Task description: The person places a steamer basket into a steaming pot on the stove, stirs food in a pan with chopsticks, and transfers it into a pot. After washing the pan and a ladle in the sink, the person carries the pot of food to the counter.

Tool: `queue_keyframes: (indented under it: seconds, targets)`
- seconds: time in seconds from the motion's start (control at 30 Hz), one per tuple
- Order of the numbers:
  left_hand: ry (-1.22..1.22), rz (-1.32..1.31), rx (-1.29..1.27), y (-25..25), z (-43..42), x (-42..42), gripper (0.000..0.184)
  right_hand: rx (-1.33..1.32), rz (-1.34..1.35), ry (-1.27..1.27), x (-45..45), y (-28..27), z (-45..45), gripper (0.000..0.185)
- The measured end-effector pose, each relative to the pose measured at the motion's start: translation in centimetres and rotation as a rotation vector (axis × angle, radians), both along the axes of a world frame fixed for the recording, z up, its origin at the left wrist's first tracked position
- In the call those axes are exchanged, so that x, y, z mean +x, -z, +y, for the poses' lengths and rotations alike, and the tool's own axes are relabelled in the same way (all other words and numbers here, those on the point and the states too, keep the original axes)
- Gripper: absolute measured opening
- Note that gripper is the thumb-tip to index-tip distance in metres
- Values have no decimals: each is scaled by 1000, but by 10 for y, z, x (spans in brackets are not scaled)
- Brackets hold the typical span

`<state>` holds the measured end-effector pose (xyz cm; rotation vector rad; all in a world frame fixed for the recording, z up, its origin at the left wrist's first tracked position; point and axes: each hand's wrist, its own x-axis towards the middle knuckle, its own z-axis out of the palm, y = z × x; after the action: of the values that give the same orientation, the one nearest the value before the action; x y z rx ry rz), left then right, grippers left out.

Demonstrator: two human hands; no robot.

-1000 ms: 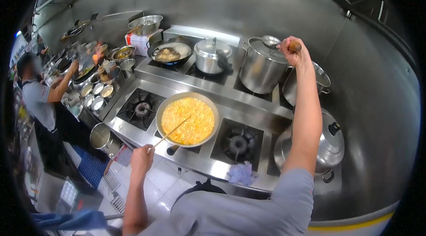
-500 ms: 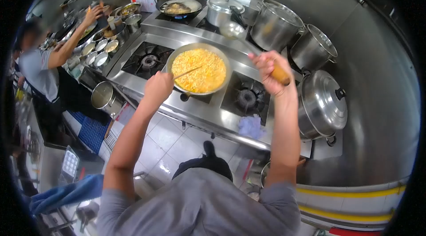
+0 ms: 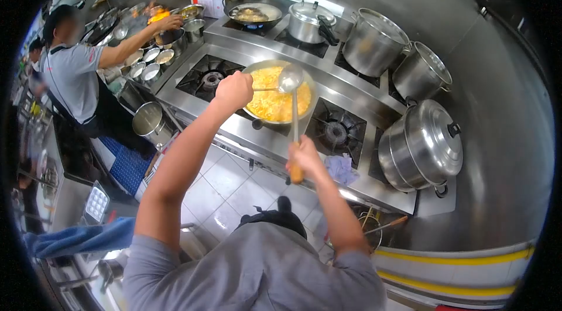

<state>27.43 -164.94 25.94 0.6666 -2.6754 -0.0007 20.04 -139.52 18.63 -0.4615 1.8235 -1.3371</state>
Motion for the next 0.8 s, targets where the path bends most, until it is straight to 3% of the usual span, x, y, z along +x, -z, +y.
queue_keyframes:
  seconds: [0.07, 0.2, 0.27, 0.3, 0.4, 0.43, 0.53, 0.6, 0.7, 0.8]
  targets:
    - [-15, -19, 15, -7, -1, 2, 14, 141, 267, 14, 30, -3, 10, 30]
    - [-11, -45, 26, -9, -5, 5, 13, 200, 397, 45, 28, 61, 34, 36]
    - [52, -27, -75, -9, -2, 13, 11, 315, 935, 10, 6, 97, 49, 39]
    - [62, -23, -96, -18, 3, 22, 10, 350, 834, 51, 11, 81, 50, 38]
    - [111, 35, -155, -25, 7, 57, 11, 272, 875, 186, 10, 108, 67, 37]
    - [76, 60, -100, -32, 12, 70, 12, 292, 685, 196, 4, 111, 73, 37]
    - [39, 99, -26, -31, 17, 96, 16, 205, 621, 249, 5, 104, 102, 35]
    - [33, 102, -3, -13, 16, 111, 17, 212, 795, 292, 11, 111, 137, 31]
    - [36, -21, -5, 23, 12, 121, 19, 384, 837, 354, 28, 112, 210, 30]
    - [76, 67, -33, 40, 12, 108, 18, 597, 877, 387, 65, 129, 307, 35]
